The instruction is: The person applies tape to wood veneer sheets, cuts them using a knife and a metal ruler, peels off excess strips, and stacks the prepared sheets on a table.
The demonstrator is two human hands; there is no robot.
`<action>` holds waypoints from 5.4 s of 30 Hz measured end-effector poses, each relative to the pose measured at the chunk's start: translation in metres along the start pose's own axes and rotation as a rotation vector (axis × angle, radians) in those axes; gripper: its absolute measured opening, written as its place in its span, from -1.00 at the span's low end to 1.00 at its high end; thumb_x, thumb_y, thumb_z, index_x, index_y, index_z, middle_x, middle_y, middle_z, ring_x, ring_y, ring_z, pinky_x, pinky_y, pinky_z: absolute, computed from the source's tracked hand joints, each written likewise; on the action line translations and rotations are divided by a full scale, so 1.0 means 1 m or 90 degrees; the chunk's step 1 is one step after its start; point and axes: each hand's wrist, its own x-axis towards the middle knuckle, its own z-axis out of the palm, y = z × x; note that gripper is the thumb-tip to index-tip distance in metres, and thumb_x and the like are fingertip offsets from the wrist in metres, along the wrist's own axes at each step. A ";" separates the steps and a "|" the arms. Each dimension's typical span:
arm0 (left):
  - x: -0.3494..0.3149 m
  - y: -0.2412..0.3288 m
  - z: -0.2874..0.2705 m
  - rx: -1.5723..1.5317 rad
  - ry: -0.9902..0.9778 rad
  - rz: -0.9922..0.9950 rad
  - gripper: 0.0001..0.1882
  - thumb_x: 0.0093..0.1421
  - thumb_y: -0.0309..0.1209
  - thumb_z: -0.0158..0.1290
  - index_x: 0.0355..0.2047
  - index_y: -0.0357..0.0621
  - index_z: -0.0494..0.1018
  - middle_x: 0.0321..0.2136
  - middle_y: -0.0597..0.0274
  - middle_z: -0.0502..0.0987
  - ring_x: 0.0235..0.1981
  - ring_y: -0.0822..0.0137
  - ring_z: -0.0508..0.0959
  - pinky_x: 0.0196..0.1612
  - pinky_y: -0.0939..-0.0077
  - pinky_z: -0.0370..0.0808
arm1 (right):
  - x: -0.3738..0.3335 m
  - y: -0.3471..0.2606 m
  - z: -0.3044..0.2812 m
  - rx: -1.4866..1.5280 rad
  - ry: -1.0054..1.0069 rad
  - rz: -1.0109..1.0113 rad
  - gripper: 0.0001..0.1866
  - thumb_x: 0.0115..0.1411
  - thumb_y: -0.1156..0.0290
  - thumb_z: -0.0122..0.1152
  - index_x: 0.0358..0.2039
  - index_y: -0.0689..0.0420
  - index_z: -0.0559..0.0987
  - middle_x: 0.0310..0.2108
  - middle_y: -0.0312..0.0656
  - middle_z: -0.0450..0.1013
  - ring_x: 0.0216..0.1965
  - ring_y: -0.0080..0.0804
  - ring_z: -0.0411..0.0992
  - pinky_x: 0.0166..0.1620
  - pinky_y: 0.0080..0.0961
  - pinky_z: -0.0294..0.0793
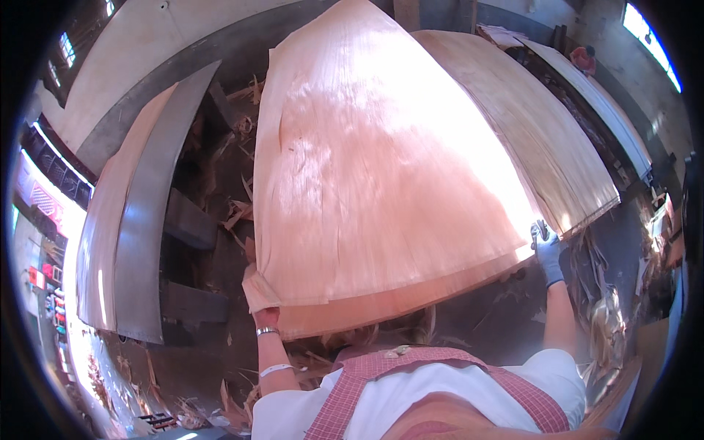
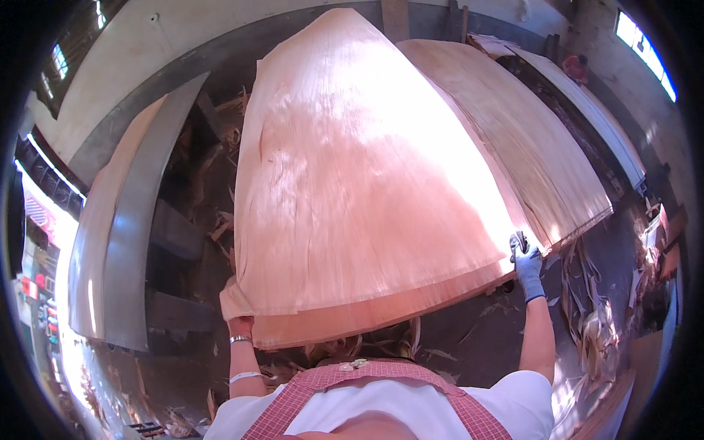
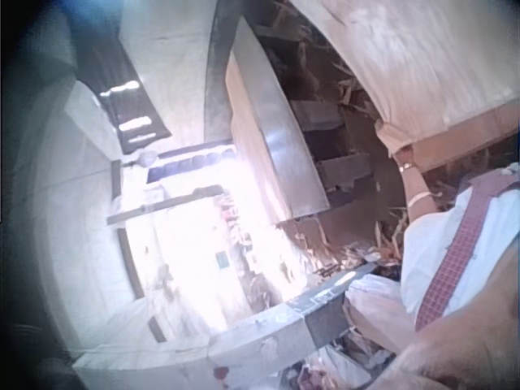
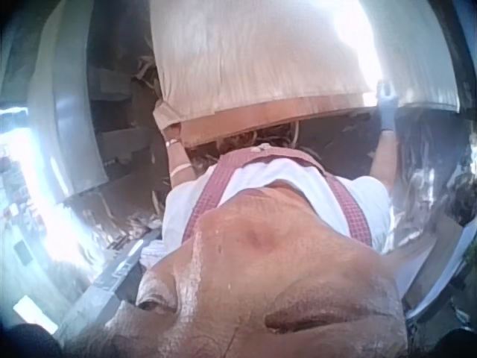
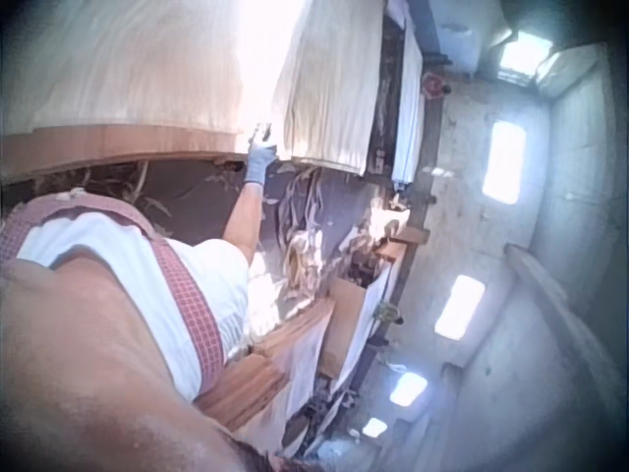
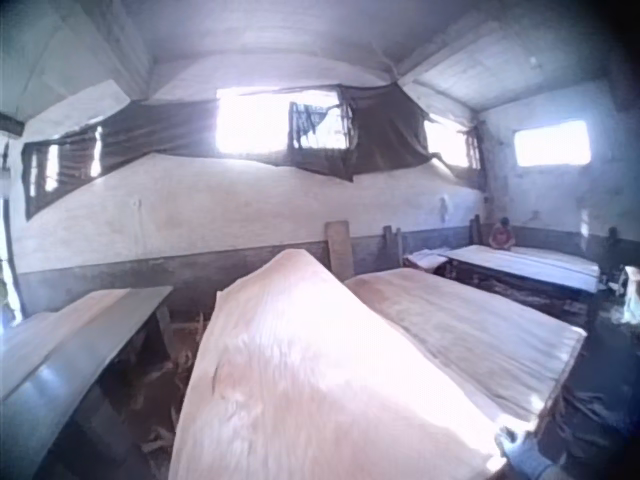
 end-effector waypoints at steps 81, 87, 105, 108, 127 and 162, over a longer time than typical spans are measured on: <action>-0.069 -0.182 -0.083 0.284 0.736 -0.077 -0.64 0.13 -0.39 0.23 -0.14 -0.37 0.46 -0.17 0.09 0.58 -0.28 0.22 0.60 -0.29 0.29 0.59 | 0.012 0.294 0.088 -0.356 -0.157 0.049 -0.41 0.34 0.05 -0.03 0.33 -0.07 0.23 0.11 -0.06 0.44 0.05 -0.06 0.46 0.01 -0.26 0.44; -0.090 -0.175 -0.100 0.391 0.514 -0.071 -0.57 0.26 -0.32 -0.03 0.10 -0.25 0.33 -0.01 0.12 0.49 -0.07 0.18 0.53 -0.04 0.26 0.52 | 0.004 0.248 0.082 -0.547 -0.273 0.117 -0.37 0.31 0.05 -0.14 0.31 0.08 0.20 0.26 0.11 0.20 0.11 0.11 0.35 0.11 -0.05 0.36; -0.071 -0.159 -0.113 0.460 0.529 -0.238 -0.59 0.22 -0.14 0.04 -0.07 -0.19 0.46 -0.29 0.24 0.52 -0.40 0.34 0.50 -0.48 0.52 0.45 | -0.011 0.277 0.077 -0.323 -0.078 0.199 -0.43 0.21 0.22 0.17 0.25 -0.31 0.34 -0.17 -0.05 0.55 -0.16 -0.02 0.53 -0.08 -0.18 0.49; -0.064 -0.154 -0.108 0.504 0.534 -0.264 -0.55 0.23 -0.11 0.01 -0.04 -0.21 0.45 -0.27 0.23 0.52 -0.40 0.34 0.50 -0.49 0.52 0.44 | -0.013 0.273 0.078 -0.332 -0.079 0.195 -0.41 0.20 0.25 0.17 0.26 -0.31 0.33 -0.16 -0.06 0.55 -0.16 -0.03 0.53 -0.10 -0.16 0.49; -0.122 -0.189 0.021 1.568 -0.098 0.030 -0.27 0.18 0.10 0.00 0.29 0.10 0.23 0.26 -0.11 0.23 0.31 -0.11 0.15 0.29 -0.20 0.01 | -0.134 0.271 -0.105 -0.353 0.036 0.349 -0.58 0.22 0.05 0.21 -0.29 0.22 0.62 -0.49 -0.03 0.53 -0.47 -0.35 0.43 -0.32 -0.27 0.40; 0.207 0.025 -0.179 0.499 0.176 -0.638 0.01 -0.05 0.26 0.24 0.31 0.12 0.11 0.22 0.11 0.23 0.13 -0.09 0.32 0.07 -0.05 0.40 | -0.164 -0.138 0.557 -0.688 0.014 -0.579 -0.74 0.31 0.20 0.09 -0.10 0.06 0.51 -0.40 0.03 0.46 -0.43 -0.08 0.47 -0.40 -0.13 0.47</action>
